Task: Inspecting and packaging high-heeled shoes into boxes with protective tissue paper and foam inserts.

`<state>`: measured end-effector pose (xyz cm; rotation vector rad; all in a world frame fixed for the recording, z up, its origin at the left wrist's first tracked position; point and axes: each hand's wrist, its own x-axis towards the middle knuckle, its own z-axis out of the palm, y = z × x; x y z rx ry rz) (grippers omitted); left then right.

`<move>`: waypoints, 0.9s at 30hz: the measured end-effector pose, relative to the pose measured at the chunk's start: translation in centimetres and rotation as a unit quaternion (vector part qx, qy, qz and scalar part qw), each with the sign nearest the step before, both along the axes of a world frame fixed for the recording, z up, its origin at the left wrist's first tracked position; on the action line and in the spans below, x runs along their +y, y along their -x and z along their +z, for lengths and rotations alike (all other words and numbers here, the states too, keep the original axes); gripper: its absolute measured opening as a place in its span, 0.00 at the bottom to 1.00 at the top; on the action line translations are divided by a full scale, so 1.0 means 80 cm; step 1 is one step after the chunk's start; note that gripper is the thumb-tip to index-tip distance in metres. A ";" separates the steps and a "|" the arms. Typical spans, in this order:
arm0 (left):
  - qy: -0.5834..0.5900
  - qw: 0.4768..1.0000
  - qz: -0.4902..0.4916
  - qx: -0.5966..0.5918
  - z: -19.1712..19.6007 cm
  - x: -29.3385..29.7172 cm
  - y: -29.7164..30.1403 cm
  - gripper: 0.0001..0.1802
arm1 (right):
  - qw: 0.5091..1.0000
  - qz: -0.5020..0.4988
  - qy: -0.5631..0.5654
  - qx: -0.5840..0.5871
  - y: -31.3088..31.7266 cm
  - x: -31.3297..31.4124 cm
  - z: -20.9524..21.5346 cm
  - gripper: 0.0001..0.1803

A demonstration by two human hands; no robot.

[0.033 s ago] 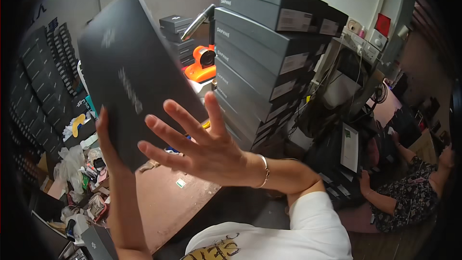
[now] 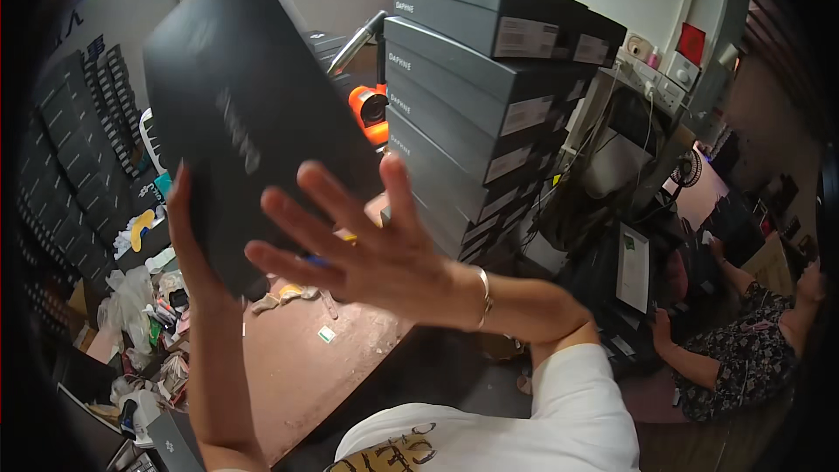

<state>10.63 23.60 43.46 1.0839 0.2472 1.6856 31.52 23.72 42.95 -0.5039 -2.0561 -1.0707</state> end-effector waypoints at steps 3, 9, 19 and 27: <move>-0.051 0.994 -0.097 0.007 0.102 0.007 -0.057 0.26 | 0.985 -0.017 -0.156 0.072 -0.038 0.032 0.071 0.38; -0.131 0.953 -0.020 0.272 0.215 0.011 -0.145 0.39 | 0.954 -0.172 -0.241 0.048 -0.174 0.042 0.196 0.65; -0.197 0.699 0.155 0.670 0.077 -0.039 -0.036 0.42 | 0.978 -0.186 0.005 0.091 -0.357 0.138 0.319 0.57; -0.086 0.830 0.016 0.551 0.034 -0.117 0.023 0.29 | 0.940 -0.180 0.190 0.217 -0.392 0.206 0.328 0.37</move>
